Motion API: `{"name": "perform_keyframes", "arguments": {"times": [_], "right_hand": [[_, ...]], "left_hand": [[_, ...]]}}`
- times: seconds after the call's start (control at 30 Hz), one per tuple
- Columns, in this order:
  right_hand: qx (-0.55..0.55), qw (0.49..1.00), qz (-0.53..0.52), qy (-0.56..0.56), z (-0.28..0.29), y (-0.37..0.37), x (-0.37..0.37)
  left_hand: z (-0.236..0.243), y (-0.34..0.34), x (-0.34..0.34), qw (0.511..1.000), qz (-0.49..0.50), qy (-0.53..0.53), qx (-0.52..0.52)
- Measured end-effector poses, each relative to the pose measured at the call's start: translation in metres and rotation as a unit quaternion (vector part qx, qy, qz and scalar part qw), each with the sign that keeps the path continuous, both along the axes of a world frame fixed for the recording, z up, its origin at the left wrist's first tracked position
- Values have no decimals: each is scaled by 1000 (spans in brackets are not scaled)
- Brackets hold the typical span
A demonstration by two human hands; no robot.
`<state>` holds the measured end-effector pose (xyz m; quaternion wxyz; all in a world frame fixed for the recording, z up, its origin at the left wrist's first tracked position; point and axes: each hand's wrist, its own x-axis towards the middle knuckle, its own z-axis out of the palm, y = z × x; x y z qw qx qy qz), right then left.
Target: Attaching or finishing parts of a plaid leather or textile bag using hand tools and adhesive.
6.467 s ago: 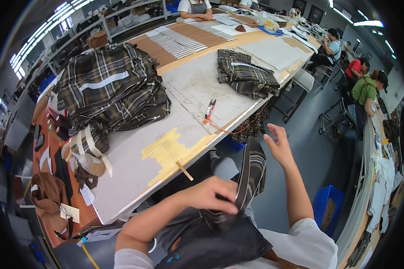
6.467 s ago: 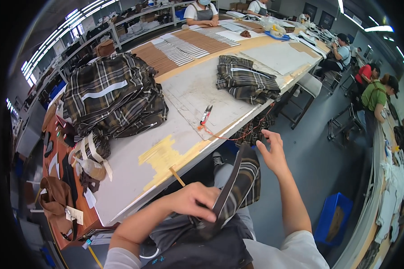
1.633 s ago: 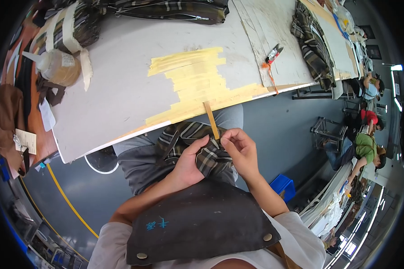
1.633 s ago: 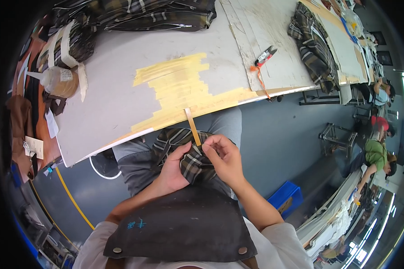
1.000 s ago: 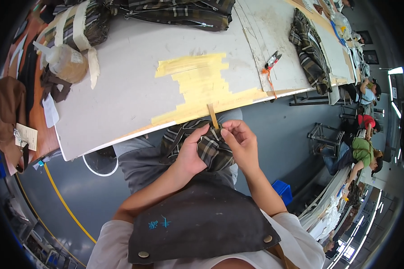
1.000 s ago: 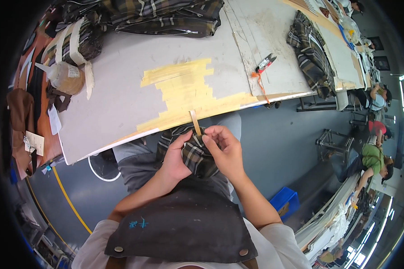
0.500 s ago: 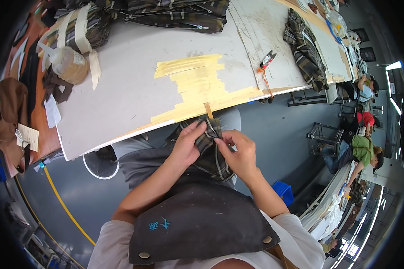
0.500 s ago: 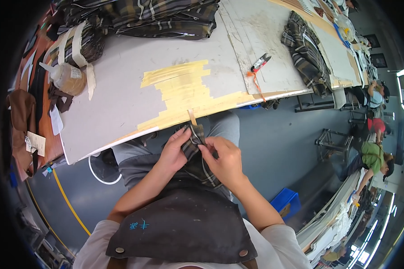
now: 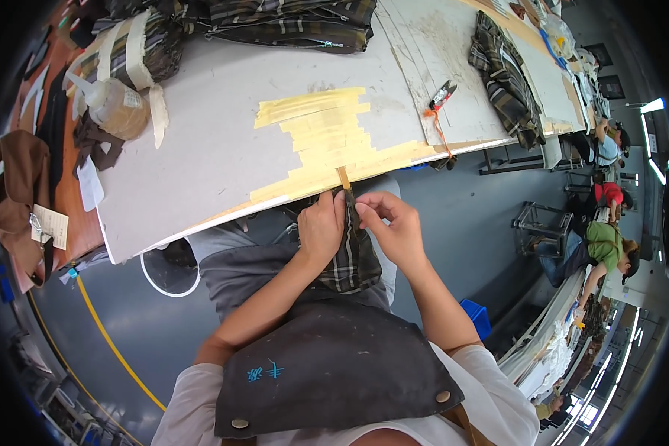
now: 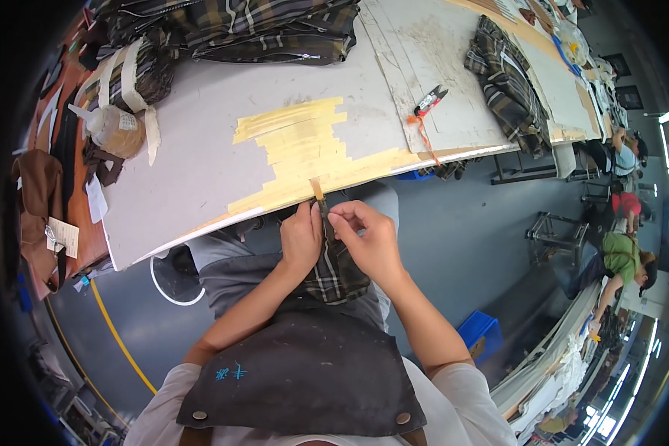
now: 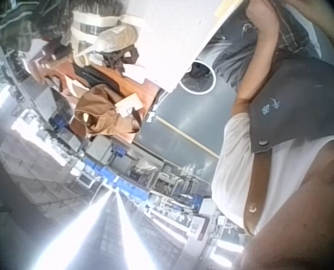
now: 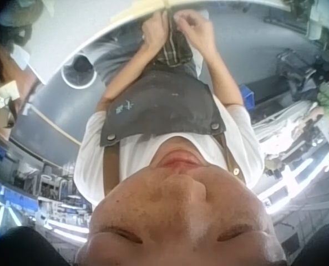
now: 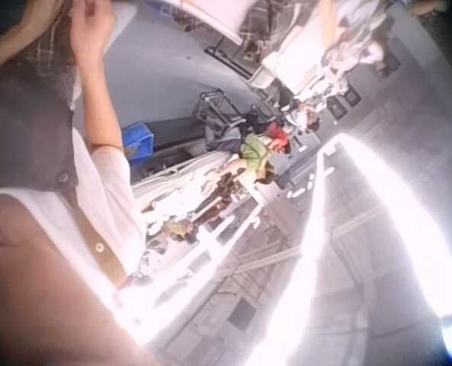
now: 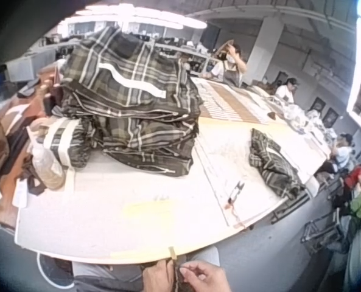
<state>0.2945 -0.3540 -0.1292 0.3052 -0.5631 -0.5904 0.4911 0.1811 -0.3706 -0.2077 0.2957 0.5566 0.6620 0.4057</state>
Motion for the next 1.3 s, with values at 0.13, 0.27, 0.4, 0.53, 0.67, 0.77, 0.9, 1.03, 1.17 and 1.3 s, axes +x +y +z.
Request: {"name": "perform_keyframes", "arguments": {"times": [0.13, 0.27, 0.4, 0.53, 0.67, 0.77, 0.9, 1.03, 1.17, 1.3], "right_hand": [[-28, 998, -15, 59, -11, 1, -1], [-39, 996, -19, 79, -11, 2, 1], [-67, 991, -11, 114, -14, 3, 3], [-102, 986, -2, 135, -12, 5, 4], [-121, 982, 2, 145, -13, 7, 6], [-133, 981, 10, 143, -9, 8, 6], [-126, 979, 20, 160, -11, 7, 9], [-124, 981, 32, 148, -9, 2, 12], [-147, 974, 19, 172, -9, 3, 11], [-130, 973, 31, 190, -10, 3, 13]], "left_hand": [[5, -1, -9, 1000, -17, 9, -7], [24, -9, -38, 980, -38, 134, 145], [56, -18, -46, 981, -49, 68, 175], [57, -16, -36, 957, -78, -263, -96], [61, -12, -35, 925, -92, -337, -147], [64, -13, -33, 912, -92, -367, -156], [64, -13, -32, 897, -71, -402, -169], [63, -13, -33, 895, -74, -407, -170], [63, -13, -34, 898, -82, -397, -167], [65, -13, -32, 899, -79, -397, -165]]}}
